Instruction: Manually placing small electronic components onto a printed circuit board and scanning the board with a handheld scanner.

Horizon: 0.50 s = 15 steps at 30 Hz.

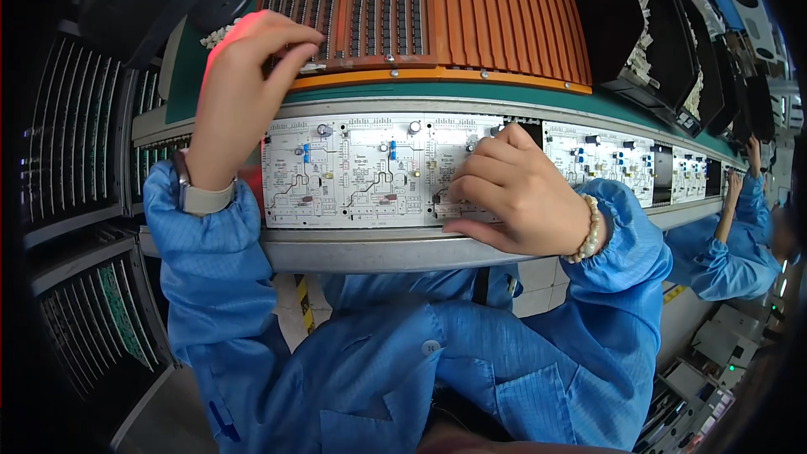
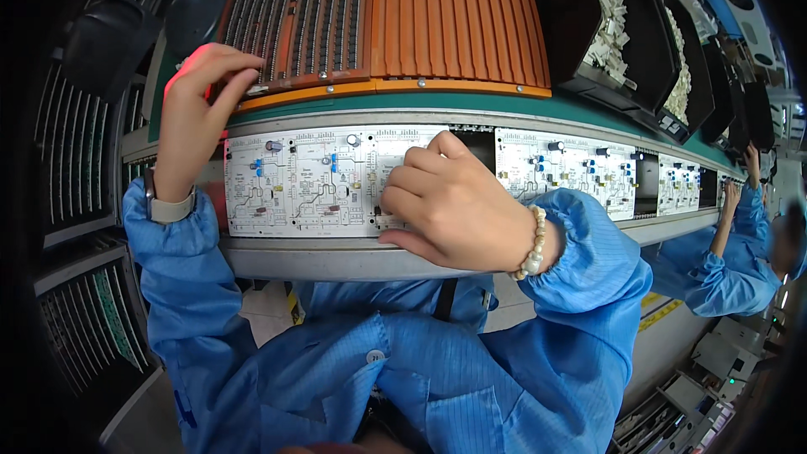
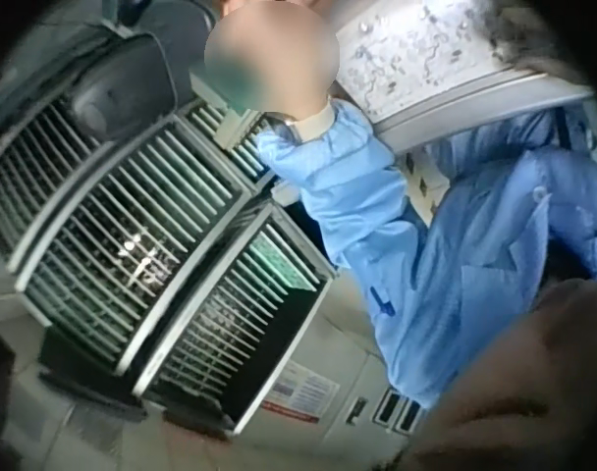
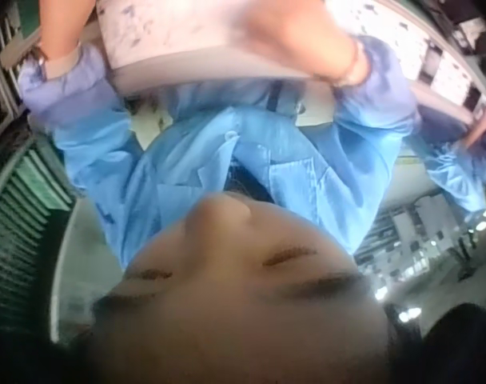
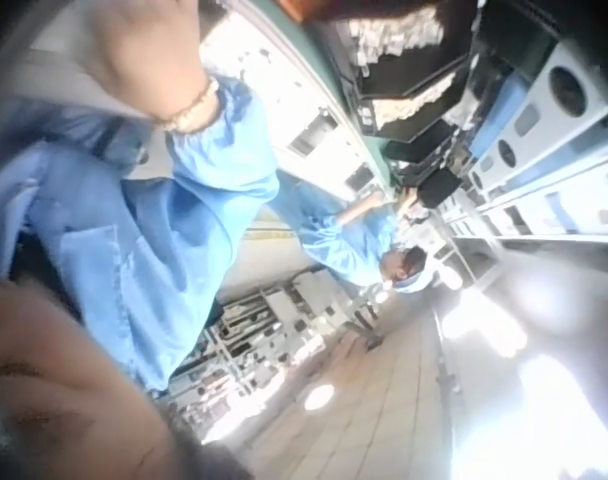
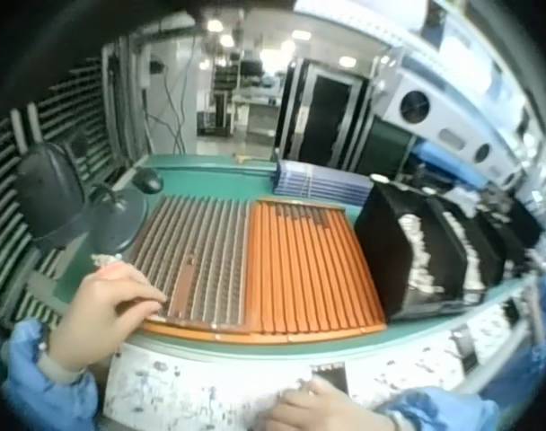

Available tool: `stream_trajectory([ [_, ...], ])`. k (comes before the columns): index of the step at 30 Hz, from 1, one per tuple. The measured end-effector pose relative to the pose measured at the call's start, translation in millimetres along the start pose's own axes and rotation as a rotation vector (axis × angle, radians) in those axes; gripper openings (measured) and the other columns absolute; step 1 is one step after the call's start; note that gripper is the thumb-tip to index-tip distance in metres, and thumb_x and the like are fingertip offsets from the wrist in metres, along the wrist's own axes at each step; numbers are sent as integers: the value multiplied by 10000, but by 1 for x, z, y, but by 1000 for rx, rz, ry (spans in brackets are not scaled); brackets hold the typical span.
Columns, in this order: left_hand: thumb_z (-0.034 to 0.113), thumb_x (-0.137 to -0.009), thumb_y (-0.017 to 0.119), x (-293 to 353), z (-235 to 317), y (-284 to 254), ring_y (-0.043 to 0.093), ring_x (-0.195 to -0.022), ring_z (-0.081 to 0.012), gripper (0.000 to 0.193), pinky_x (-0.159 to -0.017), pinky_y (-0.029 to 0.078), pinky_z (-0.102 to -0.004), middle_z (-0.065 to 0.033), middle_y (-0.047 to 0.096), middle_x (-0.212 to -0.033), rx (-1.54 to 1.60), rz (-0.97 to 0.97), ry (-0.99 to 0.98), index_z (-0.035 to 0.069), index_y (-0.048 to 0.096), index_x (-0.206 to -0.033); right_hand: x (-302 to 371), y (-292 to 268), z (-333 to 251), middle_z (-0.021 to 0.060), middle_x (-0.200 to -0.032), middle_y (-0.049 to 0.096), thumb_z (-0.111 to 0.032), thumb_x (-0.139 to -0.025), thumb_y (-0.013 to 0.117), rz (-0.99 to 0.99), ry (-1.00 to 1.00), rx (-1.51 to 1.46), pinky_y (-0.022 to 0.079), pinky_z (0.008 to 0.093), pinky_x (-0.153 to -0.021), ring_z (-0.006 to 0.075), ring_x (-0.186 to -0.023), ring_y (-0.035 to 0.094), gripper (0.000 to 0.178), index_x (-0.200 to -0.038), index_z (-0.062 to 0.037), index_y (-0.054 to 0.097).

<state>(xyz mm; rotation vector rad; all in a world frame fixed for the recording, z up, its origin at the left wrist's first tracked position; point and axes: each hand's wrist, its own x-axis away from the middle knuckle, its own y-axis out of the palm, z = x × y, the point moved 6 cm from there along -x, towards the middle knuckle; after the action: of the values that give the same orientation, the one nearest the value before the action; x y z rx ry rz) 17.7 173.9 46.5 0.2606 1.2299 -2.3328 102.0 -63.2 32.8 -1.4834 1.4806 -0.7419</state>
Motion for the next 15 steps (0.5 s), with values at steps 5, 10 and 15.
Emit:
stream_trajectory([
  [5,49,-867,683,-13,3,8,628,-815,-245,126,-762,507,-363,-128,644,-881,-101,-67,155,-37,698,-958,-5,-22,-1,44,-864,629,-256,-729,854,59,-8,5,387,358,-761,235,-832,564,286,-866,-86,670],
  [10,66,-833,735,-33,-8,20,631,-726,-226,124,-679,521,-350,-131,634,-818,29,-285,-10,-40,686,-873,-6,-47,-3,53,-853,635,-247,-709,868,126,9,90,378,355,-734,229,-811,558,302,-857,-70,674],
  [15,57,-800,759,-47,-16,23,616,-687,-188,136,-641,504,-339,-109,622,-781,24,-399,-111,-38,663,-817,-11,-74,-2,58,-810,625,-243,-718,863,177,-4,207,370,355,-700,222,-759,542,297,-818,-55,657],
])
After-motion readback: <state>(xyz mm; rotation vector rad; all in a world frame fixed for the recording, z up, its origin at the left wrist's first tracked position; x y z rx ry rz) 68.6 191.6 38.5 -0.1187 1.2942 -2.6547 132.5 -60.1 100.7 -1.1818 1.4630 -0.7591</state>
